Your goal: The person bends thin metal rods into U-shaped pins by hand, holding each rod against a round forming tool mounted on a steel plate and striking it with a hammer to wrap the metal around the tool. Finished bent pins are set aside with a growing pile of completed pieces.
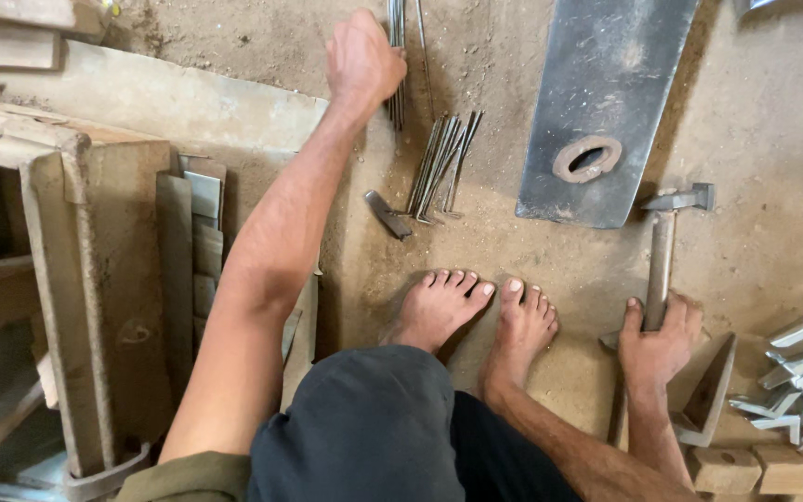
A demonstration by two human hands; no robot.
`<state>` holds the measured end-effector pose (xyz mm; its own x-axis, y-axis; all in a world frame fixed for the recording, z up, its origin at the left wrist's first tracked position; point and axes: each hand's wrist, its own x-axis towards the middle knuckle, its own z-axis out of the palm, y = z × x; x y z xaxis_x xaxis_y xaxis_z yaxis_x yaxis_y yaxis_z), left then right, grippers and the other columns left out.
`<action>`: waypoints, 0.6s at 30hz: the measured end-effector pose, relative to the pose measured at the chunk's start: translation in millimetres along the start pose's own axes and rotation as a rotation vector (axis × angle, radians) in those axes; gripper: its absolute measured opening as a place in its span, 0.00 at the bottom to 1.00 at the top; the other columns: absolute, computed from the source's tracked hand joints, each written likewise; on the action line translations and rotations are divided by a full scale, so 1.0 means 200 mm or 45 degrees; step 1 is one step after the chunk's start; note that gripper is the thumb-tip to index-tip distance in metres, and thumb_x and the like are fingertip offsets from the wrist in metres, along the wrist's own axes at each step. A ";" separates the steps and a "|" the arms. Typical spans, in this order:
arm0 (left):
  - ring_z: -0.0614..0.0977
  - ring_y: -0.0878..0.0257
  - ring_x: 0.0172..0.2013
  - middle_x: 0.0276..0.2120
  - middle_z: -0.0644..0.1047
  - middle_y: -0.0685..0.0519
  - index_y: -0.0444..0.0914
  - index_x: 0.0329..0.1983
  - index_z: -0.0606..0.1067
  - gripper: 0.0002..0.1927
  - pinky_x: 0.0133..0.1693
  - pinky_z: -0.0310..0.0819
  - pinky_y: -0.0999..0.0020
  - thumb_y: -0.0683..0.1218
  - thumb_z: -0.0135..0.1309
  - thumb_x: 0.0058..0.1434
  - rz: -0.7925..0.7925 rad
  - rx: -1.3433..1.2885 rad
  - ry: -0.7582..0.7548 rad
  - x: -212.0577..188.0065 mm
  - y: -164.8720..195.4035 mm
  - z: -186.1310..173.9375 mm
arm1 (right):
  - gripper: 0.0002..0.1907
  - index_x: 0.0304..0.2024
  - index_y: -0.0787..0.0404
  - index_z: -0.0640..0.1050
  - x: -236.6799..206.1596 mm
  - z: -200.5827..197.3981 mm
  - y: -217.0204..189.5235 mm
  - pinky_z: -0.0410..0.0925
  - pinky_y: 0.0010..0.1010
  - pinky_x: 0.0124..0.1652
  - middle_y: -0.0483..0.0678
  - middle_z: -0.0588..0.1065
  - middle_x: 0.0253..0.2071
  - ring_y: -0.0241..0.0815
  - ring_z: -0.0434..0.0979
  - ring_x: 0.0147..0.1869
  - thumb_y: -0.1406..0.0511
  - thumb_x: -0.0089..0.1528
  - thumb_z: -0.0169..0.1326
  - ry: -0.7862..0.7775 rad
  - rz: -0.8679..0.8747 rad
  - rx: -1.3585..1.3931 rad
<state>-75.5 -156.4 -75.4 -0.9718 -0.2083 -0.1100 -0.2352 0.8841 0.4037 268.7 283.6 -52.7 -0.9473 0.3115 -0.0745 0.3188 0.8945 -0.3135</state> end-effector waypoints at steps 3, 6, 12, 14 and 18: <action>0.81 0.37 0.43 0.39 0.79 0.33 0.30 0.38 0.76 0.14 0.45 0.78 0.48 0.42 0.63 0.50 -0.142 -0.086 -0.120 0.04 -0.01 -0.03 | 0.23 0.58 0.68 0.74 0.00 0.00 0.00 0.67 0.53 0.56 0.62 0.71 0.57 0.65 0.71 0.61 0.64 0.65 0.64 0.000 0.007 -0.023; 0.82 0.39 0.45 0.40 0.80 0.33 0.31 0.37 0.77 0.13 0.50 0.77 0.51 0.42 0.60 0.50 -0.151 -0.110 -0.223 0.06 -0.02 -0.06 | 0.22 0.57 0.67 0.75 0.01 0.00 -0.01 0.67 0.53 0.57 0.61 0.71 0.56 0.64 0.72 0.61 0.64 0.65 0.64 0.000 0.008 -0.013; 0.85 0.44 0.43 0.38 0.81 0.35 0.30 0.36 0.77 0.12 0.48 0.79 0.54 0.42 0.59 0.51 -0.182 -0.209 -0.263 0.05 -0.04 -0.10 | 0.22 0.57 0.68 0.75 0.01 0.00 0.00 0.67 0.52 0.56 0.61 0.71 0.55 0.64 0.72 0.60 0.65 0.64 0.64 0.005 -0.005 0.009; 0.85 0.45 0.41 0.38 0.81 0.37 0.31 0.36 0.77 0.13 0.45 0.79 0.54 0.42 0.61 0.48 -0.194 -0.247 -0.186 0.04 -0.04 -0.09 | 0.21 0.57 0.68 0.75 0.01 0.00 0.00 0.67 0.53 0.55 0.61 0.71 0.55 0.64 0.72 0.59 0.65 0.65 0.65 -0.004 0.004 0.012; 0.85 0.44 0.41 0.38 0.81 0.36 0.31 0.36 0.77 0.13 0.44 0.80 0.55 0.41 0.62 0.48 -0.192 -0.180 -0.123 0.04 0.00 -0.07 | 0.21 0.56 0.68 0.75 0.02 -0.01 -0.01 0.68 0.52 0.56 0.60 0.71 0.56 0.64 0.72 0.59 0.65 0.64 0.65 0.006 -0.005 0.019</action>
<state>-82.8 -164.9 -63.1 -0.9213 -0.2871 -0.2624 -0.3841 0.7769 0.4988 265.3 283.3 -50.9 -0.9483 0.3100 -0.0686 0.3149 0.8908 -0.3277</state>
